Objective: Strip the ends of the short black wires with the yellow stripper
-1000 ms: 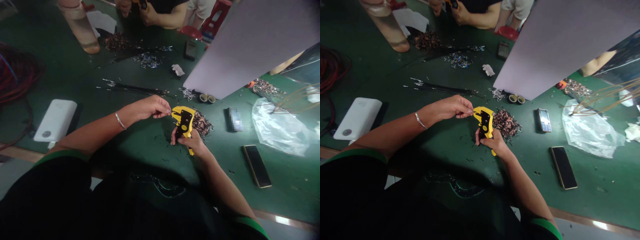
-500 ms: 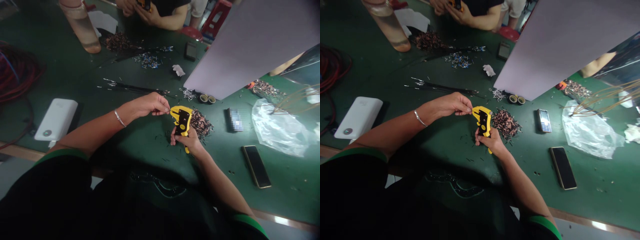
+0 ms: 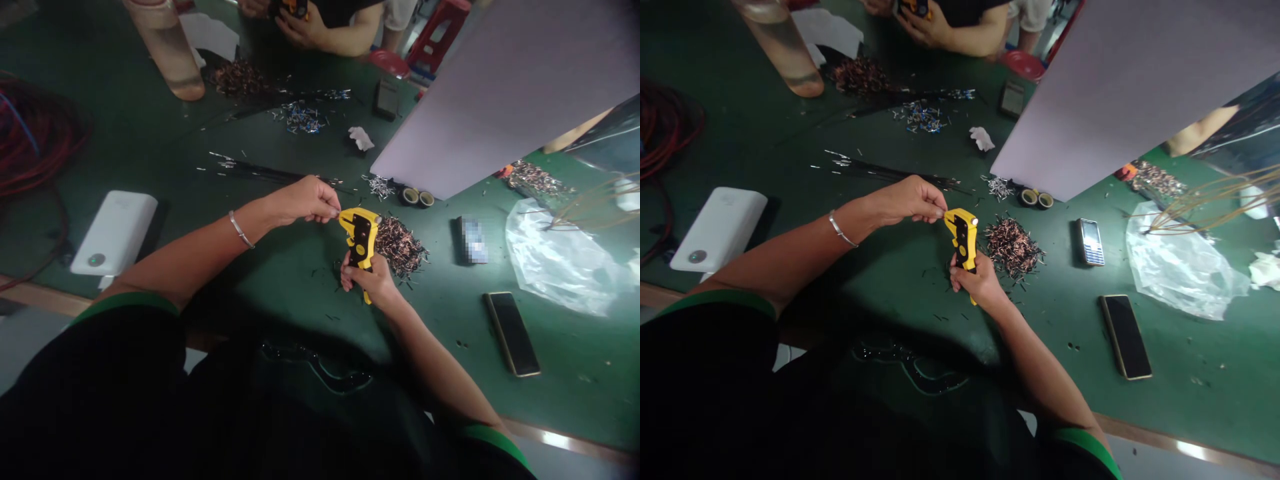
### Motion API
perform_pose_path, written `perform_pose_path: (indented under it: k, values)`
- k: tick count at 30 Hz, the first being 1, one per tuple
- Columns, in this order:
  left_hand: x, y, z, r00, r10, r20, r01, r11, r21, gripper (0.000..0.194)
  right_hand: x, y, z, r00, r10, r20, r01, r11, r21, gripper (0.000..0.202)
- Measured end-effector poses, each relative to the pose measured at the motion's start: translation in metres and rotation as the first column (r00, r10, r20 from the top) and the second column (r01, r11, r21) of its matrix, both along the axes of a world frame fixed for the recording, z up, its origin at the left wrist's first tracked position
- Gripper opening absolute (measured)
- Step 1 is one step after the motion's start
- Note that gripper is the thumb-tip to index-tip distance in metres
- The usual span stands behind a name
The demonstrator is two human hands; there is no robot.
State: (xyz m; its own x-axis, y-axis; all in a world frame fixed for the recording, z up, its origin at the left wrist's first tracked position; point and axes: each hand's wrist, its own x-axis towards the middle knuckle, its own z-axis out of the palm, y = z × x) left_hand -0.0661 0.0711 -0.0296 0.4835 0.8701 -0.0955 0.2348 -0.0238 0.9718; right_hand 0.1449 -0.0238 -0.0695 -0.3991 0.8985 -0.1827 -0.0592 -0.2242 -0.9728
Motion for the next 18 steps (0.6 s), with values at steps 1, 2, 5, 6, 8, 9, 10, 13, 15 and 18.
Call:
perform_pose_path:
  k: [1, 2, 5, 6, 8, 9, 10, 13, 15, 18]
  values:
    - [-0.0001, 0.0004, -0.0006, 1.000, 0.006, -0.010, -0.006, 1.000, 0.002, 0.004, -0.0009, -0.0001, 0.0001, 1.000, -0.004, 0.010, 0.004, 1.000, -0.006, 0.016]
    - [-0.0003, 0.0009, -0.0014, 1.000, 0.009, -0.014, -0.009, 1.000, 0.004, 0.004, -0.0017, -0.0002, 0.0001, 1.000, -0.008, 0.018, 0.008, 1.000, -0.013, 0.017]
    - [-0.0012, 0.0026, -0.0044, 1.000, 0.010, -0.019, -0.009, 1.000, 0.022, 0.004, -0.0037, -0.0005, -0.0001, 0.999, -0.027, 0.037, 0.027, 0.999, -0.021, 0.017]
    - [-0.0014, 0.0031, -0.0051, 1.000, 0.008, -0.019, -0.007, 1.000, 0.027, 0.004, -0.0041, -0.0006, -0.0004, 0.999, -0.034, 0.039, 0.035, 0.999, -0.020, 0.017]
    - [-0.0014, 0.0038, -0.0054, 1.000, 0.003, -0.024, -0.002, 1.000, 0.026, 0.004, -0.0046, -0.0008, -0.0013, 0.998, -0.048, 0.035, 0.049, 0.999, -0.018, 0.017]
    - [-0.0012, 0.0039, -0.0051, 1.000, 0.001, -0.028, -0.001, 1.000, 0.020, 0.003, -0.0048, -0.0009, -0.0020, 0.998, -0.050, 0.031, 0.050, 0.999, -0.019, 0.018]
    - [-0.0009, 0.0039, -0.0046, 0.999, 0.001, -0.033, -0.001, 1.000, 0.013, 0.003, -0.0051, -0.0010, -0.0027, 0.998, -0.051, 0.028, 0.051, 0.998, -0.022, 0.018]
    - [0.0005, 0.0029, -0.0024, 0.998, 0.018, -0.057, -0.018, 1.000, 0.003, 0.003, -0.0066, -0.0017, -0.0057, 0.995, -0.085, 0.049, 0.086, 0.996, -0.014, 0.017]
    - [0.0013, 0.0017, -0.0013, 0.997, 0.038, -0.073, -0.038, 0.999, 0.007, 0.003, -0.0080, -0.0024, -0.0078, 0.991, -0.119, 0.068, 0.120, 0.993, -0.002, 0.017]
    - [0.0013, 0.0004, -0.0008, 0.996, 0.040, -0.085, -0.037, 0.999, 0.033, 0.006, -0.0088, -0.0026, -0.0096, 0.986, -0.142, 0.083, 0.142, 0.990, 0.003, 0.016]
